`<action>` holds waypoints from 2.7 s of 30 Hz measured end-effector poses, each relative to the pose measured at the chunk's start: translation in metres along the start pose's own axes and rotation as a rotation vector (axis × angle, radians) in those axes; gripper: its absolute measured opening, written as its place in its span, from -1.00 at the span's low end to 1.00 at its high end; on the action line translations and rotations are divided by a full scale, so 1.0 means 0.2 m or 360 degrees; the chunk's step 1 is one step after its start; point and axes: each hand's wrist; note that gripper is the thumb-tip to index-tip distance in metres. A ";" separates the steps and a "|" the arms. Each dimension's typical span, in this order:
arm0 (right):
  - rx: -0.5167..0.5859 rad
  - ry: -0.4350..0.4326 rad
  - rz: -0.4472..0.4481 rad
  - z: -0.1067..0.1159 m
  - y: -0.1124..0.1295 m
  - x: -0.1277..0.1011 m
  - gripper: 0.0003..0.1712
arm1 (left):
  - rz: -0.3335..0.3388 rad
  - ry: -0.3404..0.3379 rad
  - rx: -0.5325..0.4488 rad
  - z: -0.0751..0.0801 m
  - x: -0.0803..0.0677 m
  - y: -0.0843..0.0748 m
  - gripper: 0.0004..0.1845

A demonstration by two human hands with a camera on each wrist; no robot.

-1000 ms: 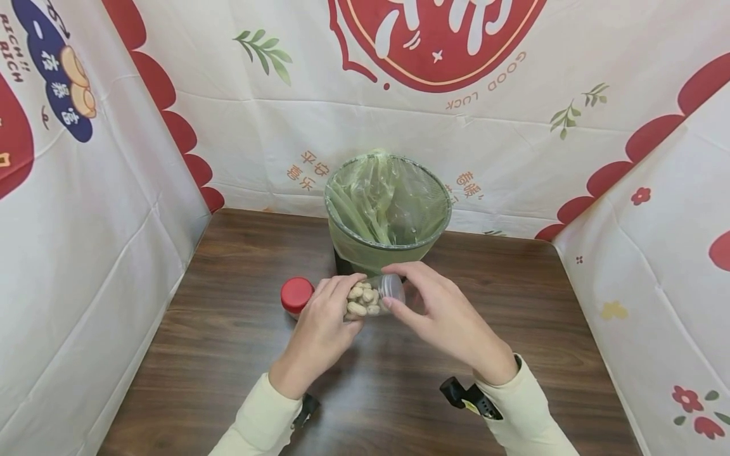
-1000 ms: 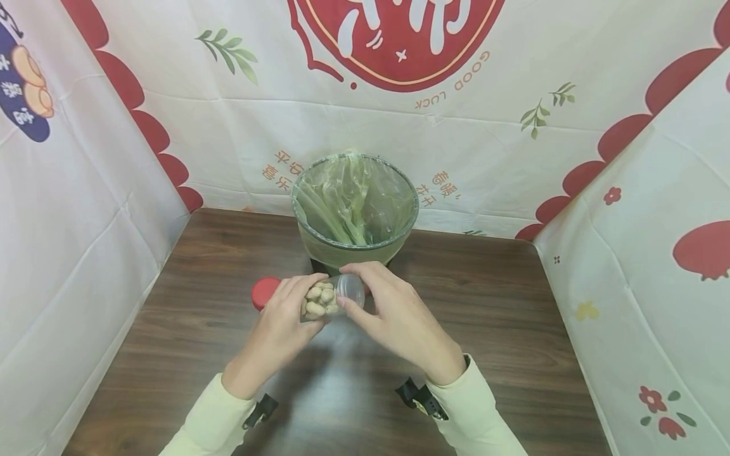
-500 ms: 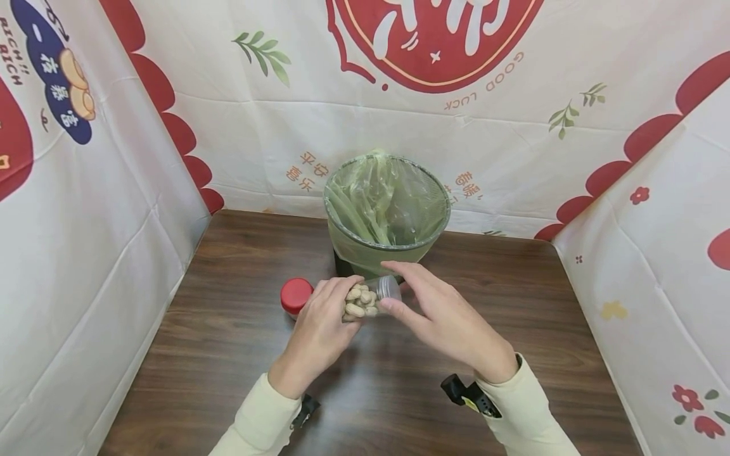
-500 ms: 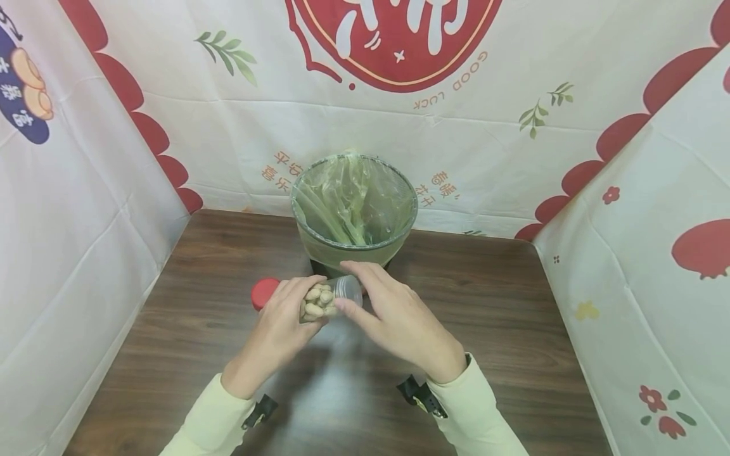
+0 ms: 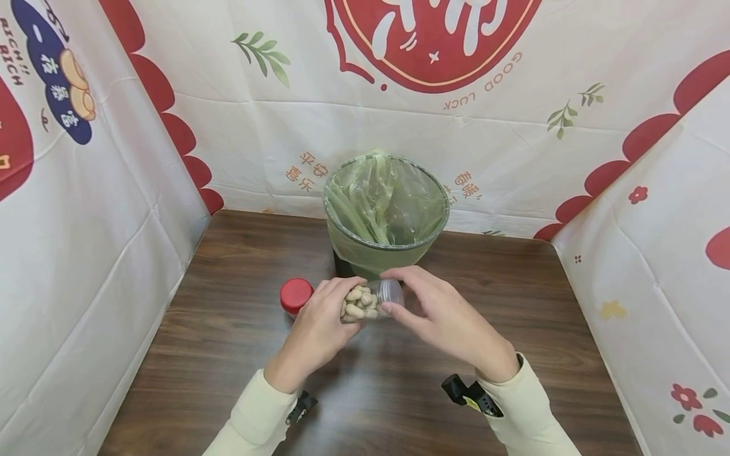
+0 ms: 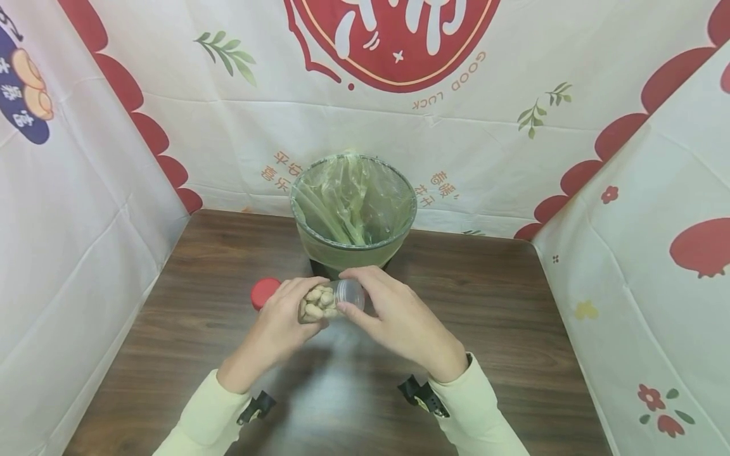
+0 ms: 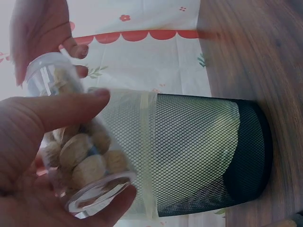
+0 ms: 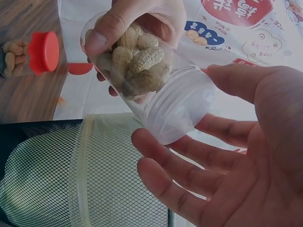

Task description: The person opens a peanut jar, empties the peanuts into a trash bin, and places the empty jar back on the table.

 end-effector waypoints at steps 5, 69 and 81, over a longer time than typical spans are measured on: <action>-0.0041 0.0008 0.0080 0.00 0.00 -0.01 -0.49 | 0.0161 0.0189 -0.0139 0.03 0.01 0.01 -0.29; -0.0173 -0.0230 0.0212 0.18 -0.09 -0.04 -0.32 | 0.0119 -0.0044 -0.0238 0.03 0.00 0.04 -0.26; -0.0384 -0.0341 0.0118 0.40 -0.22 -0.11 -0.20 | 0.0095 -0.0269 -0.0375 0.05 0.00 0.05 -0.29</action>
Point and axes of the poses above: each hand's wrist, its own x-axis towards the middle knuckle, its own z-axis out of the back of the hand, y = z × x, and after that the axes turned 6 degrees about -x, right-handed
